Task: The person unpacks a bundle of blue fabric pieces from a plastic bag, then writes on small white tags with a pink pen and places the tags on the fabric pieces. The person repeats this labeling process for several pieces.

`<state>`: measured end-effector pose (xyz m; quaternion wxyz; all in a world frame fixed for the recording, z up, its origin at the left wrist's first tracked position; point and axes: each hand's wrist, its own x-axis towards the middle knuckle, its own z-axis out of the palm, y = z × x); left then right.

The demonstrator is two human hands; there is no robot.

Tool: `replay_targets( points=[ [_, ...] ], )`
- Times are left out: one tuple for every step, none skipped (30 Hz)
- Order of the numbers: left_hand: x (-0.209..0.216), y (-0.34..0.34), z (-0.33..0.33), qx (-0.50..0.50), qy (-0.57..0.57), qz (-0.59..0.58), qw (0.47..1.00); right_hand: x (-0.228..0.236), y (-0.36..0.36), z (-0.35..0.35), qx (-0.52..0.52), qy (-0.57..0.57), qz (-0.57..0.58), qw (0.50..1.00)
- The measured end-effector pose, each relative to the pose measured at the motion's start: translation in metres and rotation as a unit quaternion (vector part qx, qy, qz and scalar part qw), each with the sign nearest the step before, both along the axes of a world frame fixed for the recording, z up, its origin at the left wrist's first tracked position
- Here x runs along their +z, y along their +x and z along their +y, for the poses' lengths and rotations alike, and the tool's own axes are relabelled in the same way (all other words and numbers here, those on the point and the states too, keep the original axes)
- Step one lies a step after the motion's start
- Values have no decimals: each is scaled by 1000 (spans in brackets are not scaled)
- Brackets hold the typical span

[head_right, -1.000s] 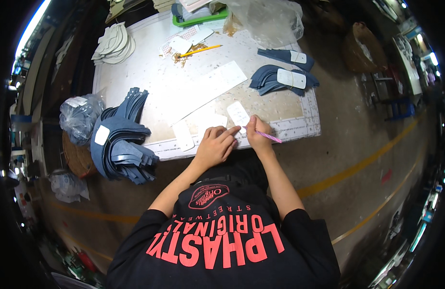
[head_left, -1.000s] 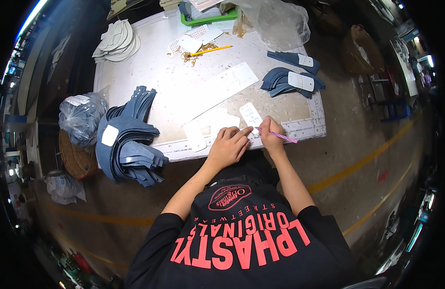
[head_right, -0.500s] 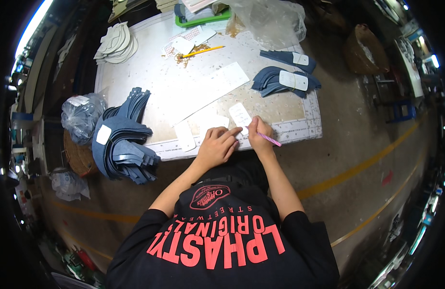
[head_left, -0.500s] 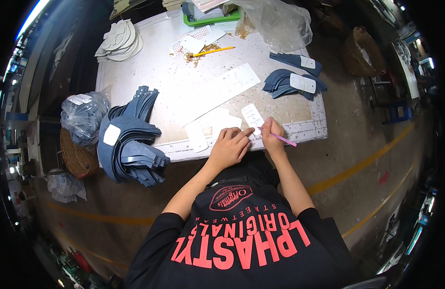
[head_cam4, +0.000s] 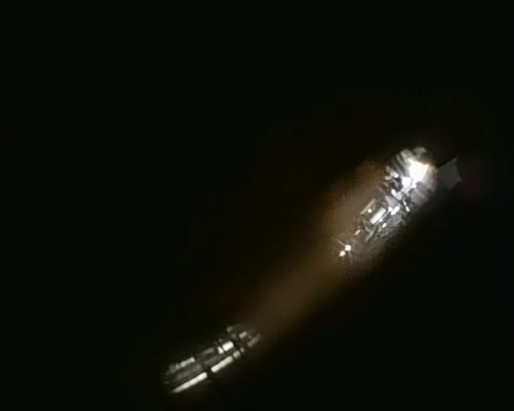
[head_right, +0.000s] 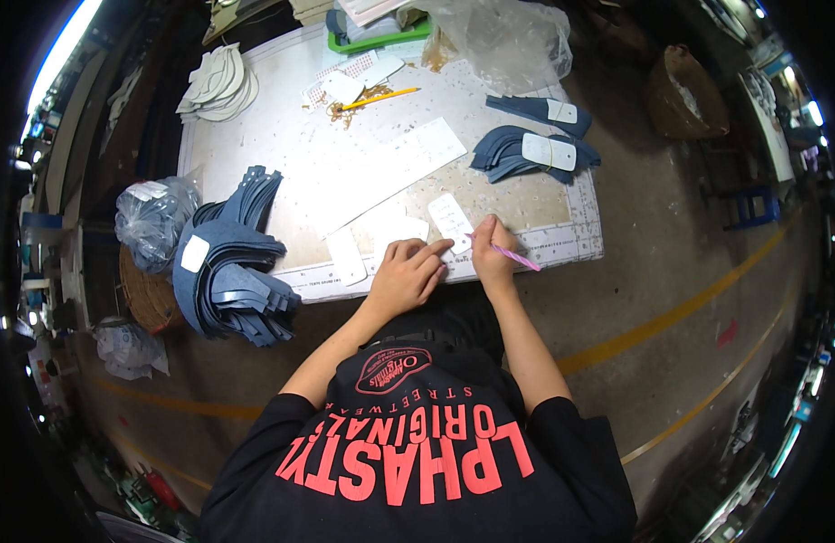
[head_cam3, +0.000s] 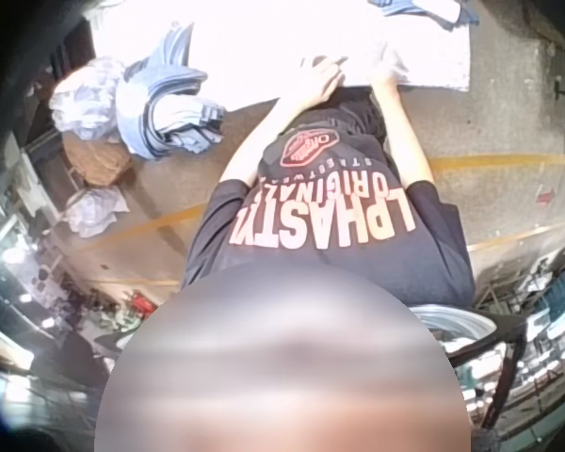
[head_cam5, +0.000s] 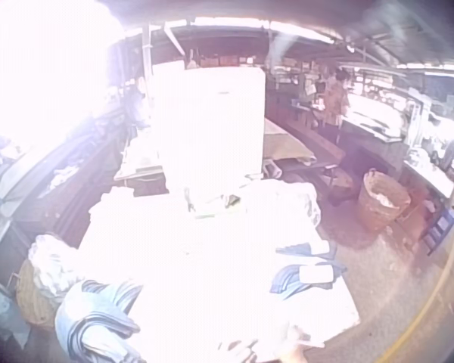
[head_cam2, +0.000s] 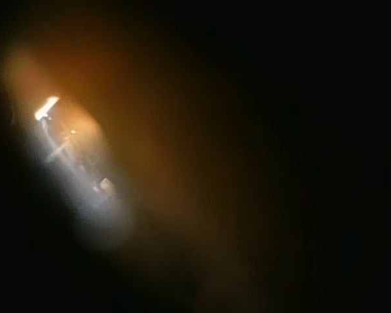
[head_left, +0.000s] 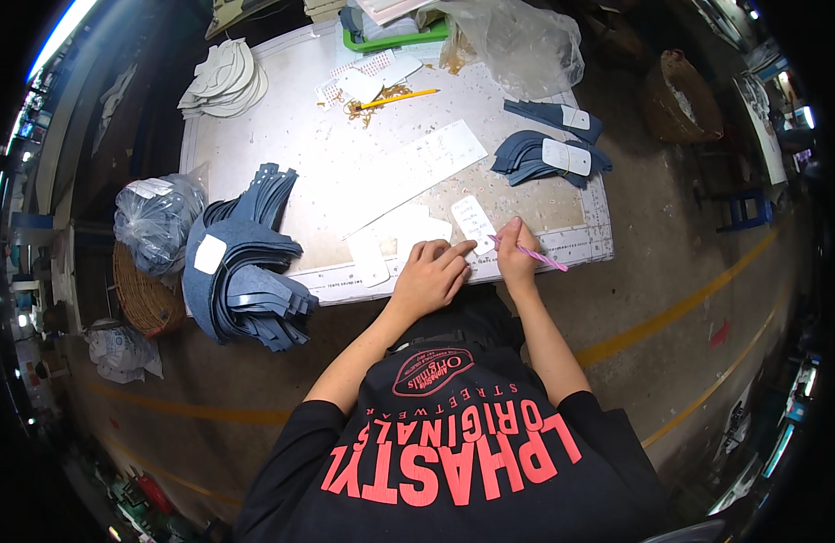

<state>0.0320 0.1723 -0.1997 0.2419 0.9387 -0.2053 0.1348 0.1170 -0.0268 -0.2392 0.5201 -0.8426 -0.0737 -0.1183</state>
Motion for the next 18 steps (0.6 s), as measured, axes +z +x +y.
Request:
replay_targets(
  points=[
    [0,0,0,-2,-3,-3,1000,2,1,-1,-8,6,5,1000],
    [0,0,1,-3,3,-1,1000,4,2,-1,-15,11,11,1000],
    [-1,0,1,-4,5,-2,1000,7,2,0,-16,10,9,1000],
    [-1,0,1,-6,1,-8,1000,9,3,1,-16,9,8,1000],
    [-1,0,1,-2,5,-4,1000,10,4,3,-13,9,3,1000],
    [-1,0,0,2,3,-6,1000,11,4,5,-7,10,10,1000],
    [-1,0,-1,4,-3,-11,1000,11,5,8,4,12,12,1000],
    [0,0,-1,5,2,-8,1000,11,5,10,15,14,13,1000],
    [0,0,-1,5,3,-8,1000,11,6,12,24,0,9,1000],
    [0,0,-1,5,-1,-10,1000,10,6,14,33,-13,4,999],
    [0,1,0,6,3,-9,1000,9,6,15,42,-27,-1,999],
    [0,1,0,6,3,-9,1000,8,6,16,50,-35,2,998],
    [0,1,0,6,-1,-13,1000,8,6,16,58,-43,4,997],
    [0,1,-1,5,3,-10,1000,7,6,16,66,-51,7,996],
    [0,1,-1,4,3,-9,1000,7,6,16,65,-52,9,996],
    [0,1,0,3,0,-12,1000,7,6,15,65,-53,12,996],
    [0,1,0,4,4,-8,1000,8,6,15,65,-49,20,996],
    [0,1,0,5,5,-8,1000,8,5,16,69,-57,18,996]
  ],
)
